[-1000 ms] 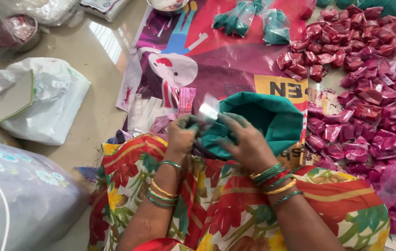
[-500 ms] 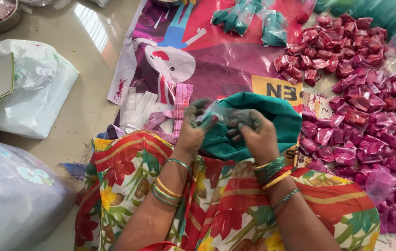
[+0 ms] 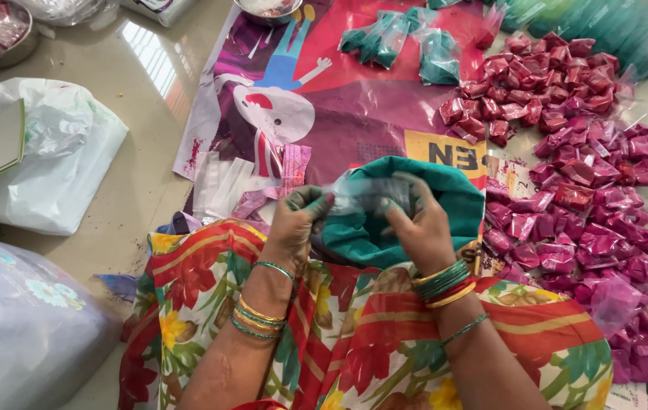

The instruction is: The person fills small plastic bags with green powder using a spoon.

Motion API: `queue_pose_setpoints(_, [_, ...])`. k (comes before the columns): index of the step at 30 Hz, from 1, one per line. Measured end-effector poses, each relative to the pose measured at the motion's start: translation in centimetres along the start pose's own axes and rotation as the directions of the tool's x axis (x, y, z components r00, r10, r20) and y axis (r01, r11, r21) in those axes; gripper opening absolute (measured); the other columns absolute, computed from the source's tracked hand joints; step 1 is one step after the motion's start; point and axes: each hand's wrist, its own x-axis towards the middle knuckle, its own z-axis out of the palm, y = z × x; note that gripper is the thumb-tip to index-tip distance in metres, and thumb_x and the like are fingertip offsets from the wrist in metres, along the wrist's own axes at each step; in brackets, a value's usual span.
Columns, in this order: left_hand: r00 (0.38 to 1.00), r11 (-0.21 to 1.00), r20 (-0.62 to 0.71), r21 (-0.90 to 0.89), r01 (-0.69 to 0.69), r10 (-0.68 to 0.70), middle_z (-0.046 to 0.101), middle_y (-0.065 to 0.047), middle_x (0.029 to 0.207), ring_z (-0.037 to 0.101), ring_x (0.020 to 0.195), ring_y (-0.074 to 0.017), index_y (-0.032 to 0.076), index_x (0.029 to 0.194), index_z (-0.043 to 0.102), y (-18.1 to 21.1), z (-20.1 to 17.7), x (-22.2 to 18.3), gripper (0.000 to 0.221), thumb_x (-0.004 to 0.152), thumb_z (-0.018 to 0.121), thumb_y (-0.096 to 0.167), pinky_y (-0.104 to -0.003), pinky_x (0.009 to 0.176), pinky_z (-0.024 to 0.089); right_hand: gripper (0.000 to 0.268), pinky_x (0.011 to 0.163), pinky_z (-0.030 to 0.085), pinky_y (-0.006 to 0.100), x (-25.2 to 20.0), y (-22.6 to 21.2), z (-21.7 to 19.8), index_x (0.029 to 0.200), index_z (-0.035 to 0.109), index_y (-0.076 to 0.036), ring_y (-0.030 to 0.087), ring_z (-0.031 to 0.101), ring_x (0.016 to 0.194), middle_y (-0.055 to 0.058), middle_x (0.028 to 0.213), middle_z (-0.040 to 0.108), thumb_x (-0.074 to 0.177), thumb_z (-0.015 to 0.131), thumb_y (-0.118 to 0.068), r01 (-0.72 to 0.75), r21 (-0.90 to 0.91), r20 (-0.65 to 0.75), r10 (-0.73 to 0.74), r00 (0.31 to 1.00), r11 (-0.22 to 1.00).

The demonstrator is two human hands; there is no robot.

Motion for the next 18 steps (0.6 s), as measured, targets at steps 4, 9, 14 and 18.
queue_pose_setpoints(4, [0.998,0.988,-0.033,-0.142,-0.063,0.058,0.061,0.004,0.071,0.045,0.053,-0.0045,0.008,0.089,0.067,0.3,-1.0,0.2,0.015,0.089,0.081,0.013,-0.019,0.045,0.032,0.054,0.099,0.054,0.046,-1.5,-2.7,0.4,0.137,0.058,-0.003,0.036,0.063,0.123,0.02,0.134,0.064,0.087,0.077,-0.014,0.419,-0.839,0.041,-0.728,0.684,0.346])
queue_pose_setpoints(9, [0.981,1.0,0.191,0.019,-0.023,0.019,0.06,0.006,0.078,0.051,0.062,-0.0029,0.01,0.095,0.067,0.3,0.6,-1.1,0.016,0.093,0.081,0.017,-0.018,0.053,0.039,0.05,0.104,0.055,0.043,-2.0,-3.2,1.4,0.128,0.071,-0.014,0.034,0.062,0.127,0.016,0.143,0.061,0.086,0.062,0.011,0.716,-0.427,0.307,-0.656,0.69,0.553])
queue_pose_setpoints(14, [0.922,0.977,0.361,-0.103,0.185,-0.137,0.063,0.006,0.079,0.056,0.061,-0.004,0.014,0.098,0.067,0.4,1.2,-2.3,0.02,0.085,0.081,0.016,-0.018,0.051,0.044,0.037,0.098,0.056,0.041,-1.3,-2.3,0.8,0.117,0.071,-0.01,0.031,0.067,0.115,0.007,0.126,0.068,0.083,0.069,0.005,0.76,-0.337,0.438,-0.621,0.649,0.556])
queue_pose_setpoints(18, [0.869,0.96,0.473,-0.146,0.237,-0.143,0.062,0.003,0.077,0.057,0.061,-0.0066,0.01,0.092,0.063,1.1,0.4,-2.0,0.021,0.089,0.083,0.018,-0.02,0.052,0.045,0.028,0.093,0.057,0.039,-1.8,-3.7,0.3,0.109,0.072,-0.012,0.027,0.067,0.11,0.002,0.119,0.067,0.086,0.073,0.003,0.797,-0.339,0.471,-0.644,0.604,0.5])
